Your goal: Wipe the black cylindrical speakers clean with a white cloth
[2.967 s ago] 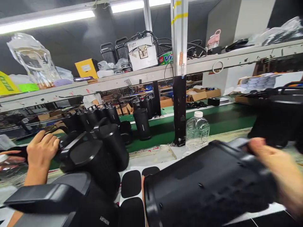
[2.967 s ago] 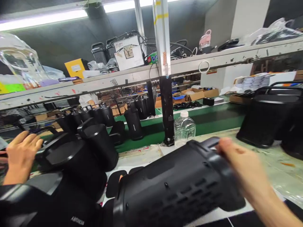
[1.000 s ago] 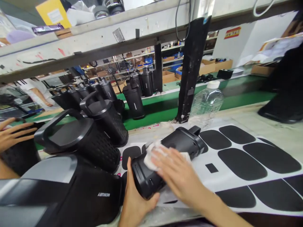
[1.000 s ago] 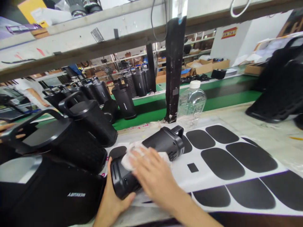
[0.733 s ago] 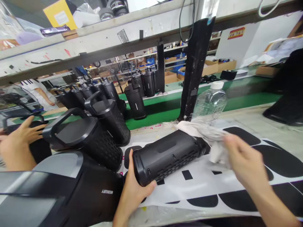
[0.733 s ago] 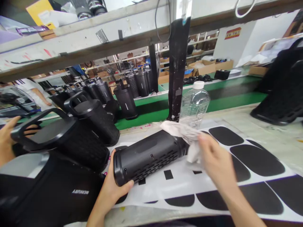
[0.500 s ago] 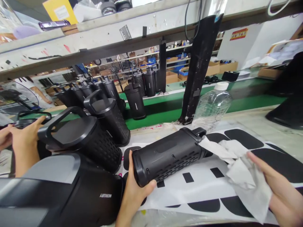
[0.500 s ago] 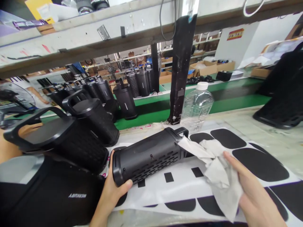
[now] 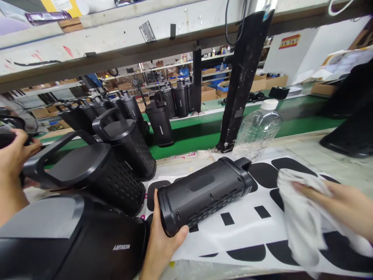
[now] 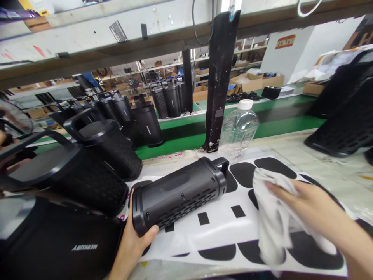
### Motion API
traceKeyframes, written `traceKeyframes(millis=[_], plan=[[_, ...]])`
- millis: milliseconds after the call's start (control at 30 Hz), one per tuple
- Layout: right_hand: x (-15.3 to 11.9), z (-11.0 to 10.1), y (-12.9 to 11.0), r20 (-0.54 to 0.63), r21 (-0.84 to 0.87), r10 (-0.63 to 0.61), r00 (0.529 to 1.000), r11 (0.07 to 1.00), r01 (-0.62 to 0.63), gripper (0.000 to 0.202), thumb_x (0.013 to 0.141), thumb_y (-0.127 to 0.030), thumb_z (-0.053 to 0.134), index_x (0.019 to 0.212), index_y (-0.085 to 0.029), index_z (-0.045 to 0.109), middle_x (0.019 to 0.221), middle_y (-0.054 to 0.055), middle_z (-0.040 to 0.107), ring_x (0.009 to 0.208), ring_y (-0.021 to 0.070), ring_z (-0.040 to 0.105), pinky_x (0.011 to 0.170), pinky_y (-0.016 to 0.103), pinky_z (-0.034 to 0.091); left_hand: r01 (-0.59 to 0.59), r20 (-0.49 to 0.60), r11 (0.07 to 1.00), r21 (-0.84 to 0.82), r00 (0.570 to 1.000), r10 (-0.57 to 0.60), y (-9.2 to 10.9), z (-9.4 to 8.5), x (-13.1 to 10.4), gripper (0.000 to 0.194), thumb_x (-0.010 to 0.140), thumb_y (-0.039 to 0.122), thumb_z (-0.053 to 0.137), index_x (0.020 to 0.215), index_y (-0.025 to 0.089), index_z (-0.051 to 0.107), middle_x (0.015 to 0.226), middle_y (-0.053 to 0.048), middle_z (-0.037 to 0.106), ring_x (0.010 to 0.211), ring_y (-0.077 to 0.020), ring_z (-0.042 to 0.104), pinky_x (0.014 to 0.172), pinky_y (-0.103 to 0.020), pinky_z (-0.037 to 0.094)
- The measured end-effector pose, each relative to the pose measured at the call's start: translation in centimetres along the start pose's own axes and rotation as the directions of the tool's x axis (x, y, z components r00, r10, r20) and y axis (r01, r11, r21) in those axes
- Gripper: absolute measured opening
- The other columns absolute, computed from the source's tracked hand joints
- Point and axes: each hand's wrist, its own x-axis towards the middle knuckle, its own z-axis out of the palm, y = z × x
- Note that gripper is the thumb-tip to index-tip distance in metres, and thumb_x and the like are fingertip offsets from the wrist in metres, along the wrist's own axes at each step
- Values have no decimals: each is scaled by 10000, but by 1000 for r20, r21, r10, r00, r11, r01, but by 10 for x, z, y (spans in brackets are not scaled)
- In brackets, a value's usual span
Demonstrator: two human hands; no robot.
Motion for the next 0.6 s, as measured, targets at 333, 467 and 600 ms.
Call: traceKeyframes(millis=[333, 467, 600], plan=[[-37, 61, -12, -41, -158, -288, 957, 947, 279, 488, 912, -356, 399, 1316, -173, 604, 1109, 145, 704, 972, 280, 675, 813, 392, 528, -78, -32, 997, 7, 996, 78, 3, 4, -1, 1052, 736, 402, 685, 1570, 187, 81, 1518, -117, 464, 1398, -257, 446, 1198, -437, 297], [-55, 94, -6, 10, -280, -499, 867, 831, 482, 640, 913, -603, 381, 1335, -170, 591, 1396, 150, 572, 1267, 390, 517, 979, 576, 440, -89, -51, 995, 34, 995, 91, 2, 4, -2, 1047, 739, 432, 691, 1571, 197, 100, 1547, -124, 422, 1435, -287, 391, 1209, -469, 269], [-56, 91, -10, -18, -293, -438, 899, 862, 414, 609, 955, -588, 284, 1243, -210, 666, 1260, 166, 622, 1087, 373, 591, 832, 531, 497, -91, -24, 995, 50, 995, 92, 0, 3, -2, 1070, 752, 481, 676, 1573, 206, 48, 1559, -129, 398, 1457, -289, 352, 1199, -463, 288]])
